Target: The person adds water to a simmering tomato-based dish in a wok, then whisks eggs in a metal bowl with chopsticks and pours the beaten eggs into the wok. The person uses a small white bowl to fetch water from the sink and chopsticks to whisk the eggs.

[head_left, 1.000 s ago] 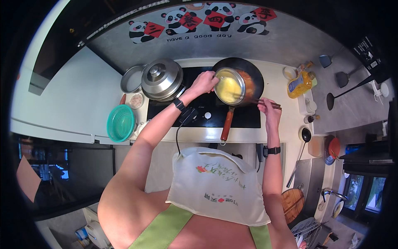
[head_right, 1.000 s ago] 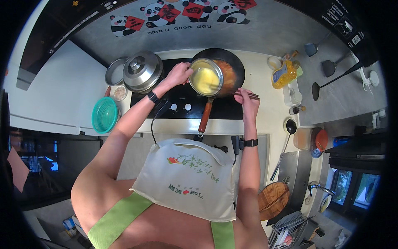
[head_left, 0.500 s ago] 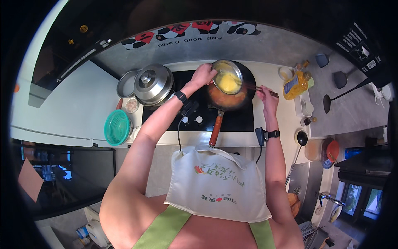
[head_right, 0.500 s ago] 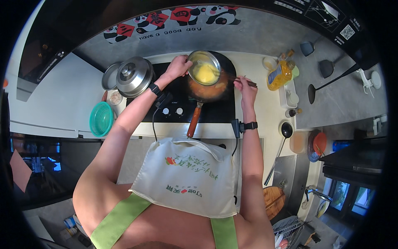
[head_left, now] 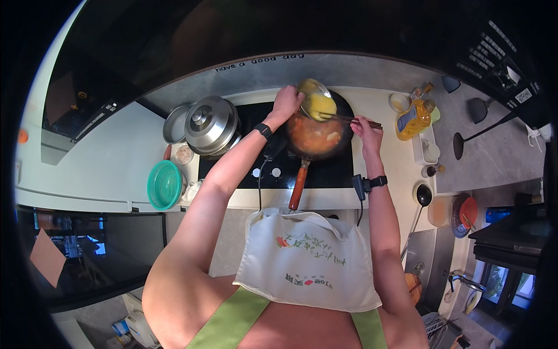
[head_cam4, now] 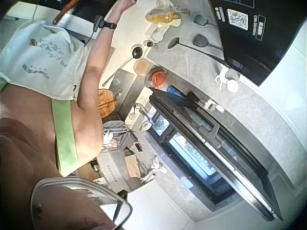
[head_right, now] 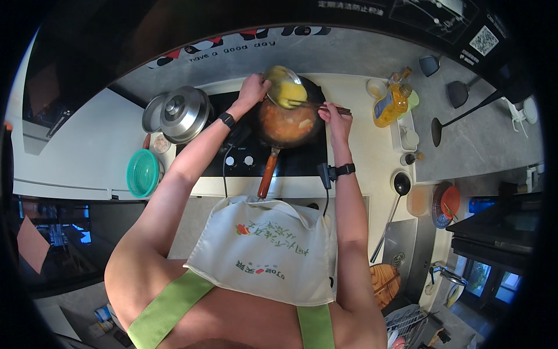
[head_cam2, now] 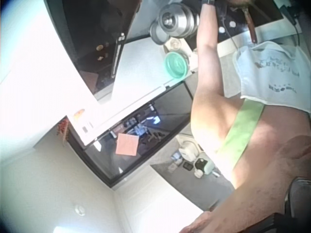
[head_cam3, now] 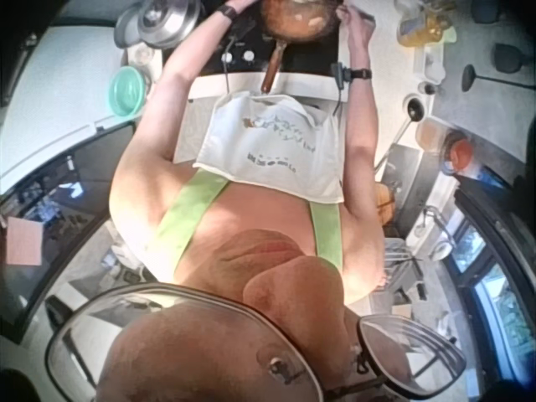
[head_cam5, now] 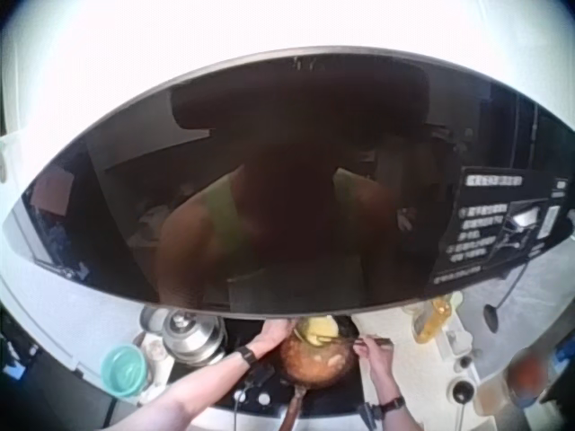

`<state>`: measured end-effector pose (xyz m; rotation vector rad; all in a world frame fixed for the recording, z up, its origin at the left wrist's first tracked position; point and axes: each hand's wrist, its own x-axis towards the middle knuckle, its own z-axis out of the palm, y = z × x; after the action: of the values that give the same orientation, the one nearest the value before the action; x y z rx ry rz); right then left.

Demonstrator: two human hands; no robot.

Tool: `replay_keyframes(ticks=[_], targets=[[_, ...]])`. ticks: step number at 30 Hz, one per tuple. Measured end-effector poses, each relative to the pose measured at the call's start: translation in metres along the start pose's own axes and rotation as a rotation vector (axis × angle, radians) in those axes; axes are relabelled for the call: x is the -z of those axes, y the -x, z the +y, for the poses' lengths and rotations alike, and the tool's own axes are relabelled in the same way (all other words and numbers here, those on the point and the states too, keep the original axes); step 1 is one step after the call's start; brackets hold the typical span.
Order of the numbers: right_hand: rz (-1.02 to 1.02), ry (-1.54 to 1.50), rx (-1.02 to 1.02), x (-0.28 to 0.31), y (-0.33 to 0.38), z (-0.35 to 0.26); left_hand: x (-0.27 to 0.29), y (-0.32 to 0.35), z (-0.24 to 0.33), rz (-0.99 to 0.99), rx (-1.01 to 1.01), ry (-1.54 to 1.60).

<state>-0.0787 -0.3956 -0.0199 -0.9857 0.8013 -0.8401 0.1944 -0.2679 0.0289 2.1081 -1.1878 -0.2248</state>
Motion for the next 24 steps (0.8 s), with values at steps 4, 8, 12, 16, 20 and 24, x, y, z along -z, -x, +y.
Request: replay_keyframes(ticks=[4,8,12,16,20,24], targets=[[-0.017,-0.050,0.022,-0.017,-0.006,0.003,-0.001,-0.015,-0.014,0.079,-0.029,-0.052],[-0.069,-0.056,0.007,-0.040,-0.008,0.007,0.012,-0.019,-0.029,0.182,-0.050,-0.160],[-0.122,-0.056,-0.016,-0.063,-0.006,0.010,0.041,-0.007,-0.039,0.200,-0.027,-0.160],[-0.148,-0.034,-0.033,-0.076,0.002,0.015,0.070,0.017,-0.040,0.200,-0.035,-0.181],[-0.174,0.003,-0.031,-0.078,0.012,0.016,0.089,0.042,-0.032,0.135,-0.023,-0.240],[-0.180,0.084,-0.061,-0.070,0.023,0.016,0.092,0.065,-0.019,0.102,-0.032,-0.245]])
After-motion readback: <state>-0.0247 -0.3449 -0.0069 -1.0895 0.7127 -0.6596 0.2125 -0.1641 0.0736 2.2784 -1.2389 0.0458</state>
